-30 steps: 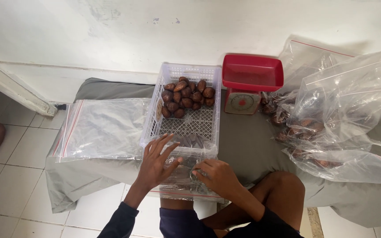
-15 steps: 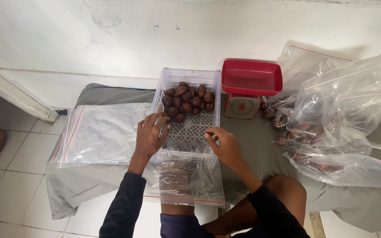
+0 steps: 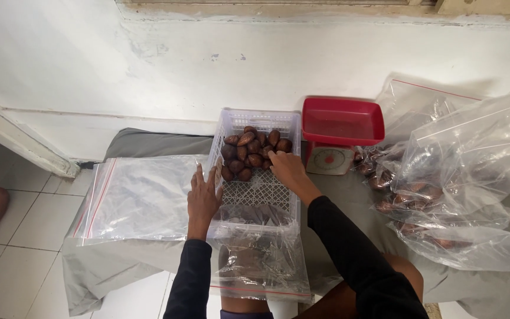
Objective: Bagging snake fruits from a crate into plastic bags, weighing them, and sealing the bags.
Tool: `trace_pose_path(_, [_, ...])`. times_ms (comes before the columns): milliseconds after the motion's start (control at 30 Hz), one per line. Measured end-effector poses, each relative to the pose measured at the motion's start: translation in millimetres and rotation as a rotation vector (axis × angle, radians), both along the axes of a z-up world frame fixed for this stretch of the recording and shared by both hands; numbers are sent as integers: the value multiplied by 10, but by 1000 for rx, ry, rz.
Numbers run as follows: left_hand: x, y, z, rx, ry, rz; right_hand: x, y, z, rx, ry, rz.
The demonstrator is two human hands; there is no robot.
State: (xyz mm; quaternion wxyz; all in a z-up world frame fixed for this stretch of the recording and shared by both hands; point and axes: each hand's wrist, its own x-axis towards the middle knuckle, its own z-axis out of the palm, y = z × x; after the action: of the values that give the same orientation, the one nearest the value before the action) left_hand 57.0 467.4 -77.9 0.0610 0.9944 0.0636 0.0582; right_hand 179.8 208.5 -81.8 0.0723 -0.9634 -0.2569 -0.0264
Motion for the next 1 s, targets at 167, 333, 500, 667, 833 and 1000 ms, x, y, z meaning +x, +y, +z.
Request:
trace_pose_path(167, [41, 31, -102, -91, 13, -12, 332, 255, -231, -125, 9, -26])
trace_pose_path(333, [70, 60, -114, -195, 2, -17, 386, 352, -222, -186, 42, -101])
trace_pose_path(500, [110, 103, -178, -292, -5, -35, 708, 243, -889, -191, -50, -69])
trace_pose_path(667, [202, 155, -176, -410, 23, -102, 570, 256, -792, -174, -126, -90])
trace_pose_path(833, [338, 314, -451, -574, 39, -153, 241, 359, -356, 6, -205, -36])
trace_pose_path(1000, [348, 362, -508, -533, -17, -199, -23, 446, 66, 259, -234, 79])
